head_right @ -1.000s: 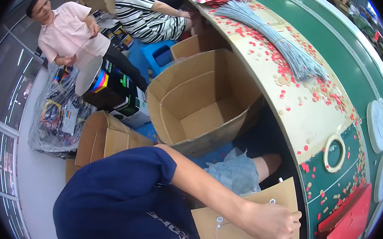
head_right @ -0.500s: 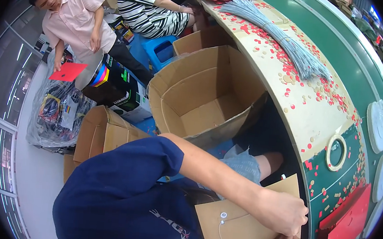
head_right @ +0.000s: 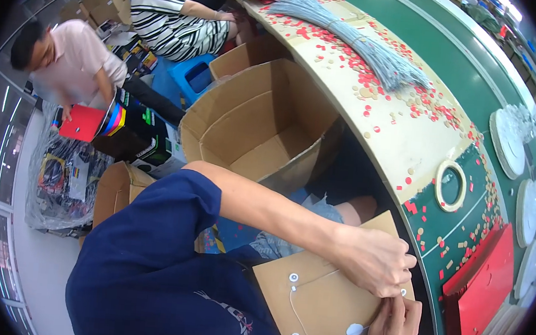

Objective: Assembling LED lighting components onto a circular base using a cardboard template and wiring.

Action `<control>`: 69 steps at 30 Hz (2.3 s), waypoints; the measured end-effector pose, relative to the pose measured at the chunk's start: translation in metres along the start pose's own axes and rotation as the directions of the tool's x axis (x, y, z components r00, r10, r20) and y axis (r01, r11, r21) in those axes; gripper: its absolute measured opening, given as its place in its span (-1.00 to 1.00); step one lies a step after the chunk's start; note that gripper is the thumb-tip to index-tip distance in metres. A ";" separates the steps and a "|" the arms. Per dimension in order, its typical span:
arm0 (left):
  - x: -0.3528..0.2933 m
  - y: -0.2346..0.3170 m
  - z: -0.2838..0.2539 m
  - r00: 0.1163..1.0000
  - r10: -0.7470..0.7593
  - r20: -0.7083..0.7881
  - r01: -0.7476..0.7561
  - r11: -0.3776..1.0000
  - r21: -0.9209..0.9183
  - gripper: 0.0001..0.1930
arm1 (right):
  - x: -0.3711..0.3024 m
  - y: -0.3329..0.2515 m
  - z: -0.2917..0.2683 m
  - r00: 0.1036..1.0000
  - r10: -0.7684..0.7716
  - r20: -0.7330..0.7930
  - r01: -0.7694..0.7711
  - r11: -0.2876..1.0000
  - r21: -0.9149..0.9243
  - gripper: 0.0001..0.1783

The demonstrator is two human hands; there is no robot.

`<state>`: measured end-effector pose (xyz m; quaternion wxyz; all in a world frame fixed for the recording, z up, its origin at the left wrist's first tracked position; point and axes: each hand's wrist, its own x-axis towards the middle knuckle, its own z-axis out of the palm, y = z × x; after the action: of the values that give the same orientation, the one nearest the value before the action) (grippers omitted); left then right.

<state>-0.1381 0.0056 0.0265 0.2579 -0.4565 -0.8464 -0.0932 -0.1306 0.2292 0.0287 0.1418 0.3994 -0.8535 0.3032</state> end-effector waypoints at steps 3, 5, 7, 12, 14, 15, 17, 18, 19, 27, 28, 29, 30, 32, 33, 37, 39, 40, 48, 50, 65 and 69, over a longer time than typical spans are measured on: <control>0.001 -0.007 -0.006 0.991 0.028 0.130 -0.032 0.999 0.027 -0.80 | 0.002 0.000 0.001 1.000 0.008 0.006 -0.008 1.000 0.024 -0.65; 0.000 -0.012 -0.006 0.991 0.050 0.122 -0.052 0.999 0.011 -0.81 | 0.002 -0.002 0.001 1.000 0.021 -0.012 -0.021 1.000 0.016 -0.69; 0.001 -0.013 -0.007 0.988 0.070 0.140 -0.073 0.997 0.014 -0.85 | 0.001 -0.002 0.000 0.999 0.026 -0.025 -0.025 0.999 0.026 -0.73; 0.001 -0.017 -0.011 0.977 0.132 0.168 -0.128 0.991 -0.033 -0.86 | 0.003 -0.006 0.002 0.998 0.038 -0.058 -0.038 0.999 0.005 -0.72; 0.001 -0.016 -0.010 0.977 0.117 0.176 -0.116 0.993 -0.015 -0.86 | 0.006 -0.006 0.002 0.998 -0.006 -0.066 0.007 1.000 0.011 -0.72; 0.002 -0.016 -0.009 0.976 0.130 0.174 -0.129 0.991 -0.021 -0.86 | 0.006 -0.005 0.003 0.998 -0.007 -0.069 0.008 1.000 0.004 -0.72; 0.004 -0.013 -0.008 0.969 0.113 0.218 -0.112 0.994 -0.015 -0.86 | 0.005 -0.002 0.001 0.998 0.016 -0.061 -0.016 1.000 0.009 -0.73; 0.005 -0.011 -0.008 0.968 0.125 0.219 -0.123 0.992 -0.021 -0.86 | 0.005 0.000 0.000 0.998 0.030 -0.046 -0.029 0.999 0.020 -0.75; 0.008 -0.008 -0.008 0.970 0.119 0.214 -0.122 0.992 0.002 -0.86 | 0.005 0.002 -0.001 0.998 0.040 -0.053 -0.039 0.999 0.016 -0.75; 0.026 -0.006 -0.011 0.956 0.160 0.245 -0.125 0.980 -0.152 -0.87 | -0.001 0.023 -0.016 0.997 0.072 -0.029 -0.065 0.979 0.191 -0.78; 0.021 -0.008 -0.015 0.953 0.145 0.266 -0.096 0.977 -0.189 -0.87 | -0.001 0.022 -0.009 0.995 0.090 -0.048 -0.078 0.973 0.219 -0.75; 0.023 -0.010 -0.019 0.949 0.135 0.286 -0.066 0.969 -0.237 -0.86 | 0.000 0.022 -0.011 0.995 0.091 -0.035 -0.080 0.967 0.244 -0.76; 0.024 -0.011 -0.025 0.940 0.121 0.319 -0.031 0.961 -0.273 -0.85 | -0.001 0.020 -0.012 0.995 0.096 -0.036 -0.083 0.963 0.258 -0.77; 0.035 -0.012 -0.023 0.921 0.063 0.385 0.052 0.958 -0.280 -0.85 | -0.011 0.029 -0.011 0.991 0.113 -0.075 -0.090 0.961 0.260 -0.78; 0.036 -0.011 -0.025 0.917 0.105 0.384 0.021 0.950 -0.311 -0.85 | -0.013 0.027 -0.010 0.987 0.122 -0.101 -0.094 0.964 0.247 -0.77; 0.041 -0.008 -0.026 0.887 0.009 0.461 0.035 0.996 -0.086 -0.86 | -0.023 0.018 -0.014 0.962 0.193 -0.193 -0.167 0.976 0.143 -0.78; 0.043 -0.017 -0.020 0.906 0.063 0.418 -0.026 0.995 -0.095 -0.88 | -0.020 0.017 -0.019 0.943 0.267 -0.197 -0.225 0.951 0.214 -0.83; 0.041 -0.014 -0.017 0.936 0.058 0.348 -0.007 0.990 -0.144 -0.86 | -0.021 0.014 -0.020 0.930 0.318 -0.185 -0.265 0.929 0.259 -0.85; 0.029 -0.011 -0.018 0.834 -0.400 0.379 0.548 0.528 -0.649 -0.87 | -0.019 0.005 -0.027 0.818 0.575 0.018 -0.499 0.693 0.520 -0.89; 0.031 -0.008 -0.023 0.781 -0.425 0.457 0.615 0.401 -0.679 -0.80 | -0.018 0.000 -0.030 0.725 0.682 0.100 -0.622 0.585 0.520 -0.86; 0.013 -0.012 -0.019 0.689 -0.547 0.475 0.556 -0.021 -0.831 -0.70 | -0.012 0.001 -0.005 0.621 0.784 -0.020 -0.475 0.396 0.786 -0.83; 0.009 -0.012 -0.014 0.703 -0.573 0.422 0.510 -0.010 -0.860 -0.69 | -0.012 0.002 -0.003 0.624 0.780 -0.045 -0.459 0.413 0.787 -0.84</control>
<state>-0.1471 -0.0004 0.0438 -0.1049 -0.1470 -0.7084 -0.6823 -0.1247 0.2393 0.0241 0.0234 -0.0078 -0.7005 0.7132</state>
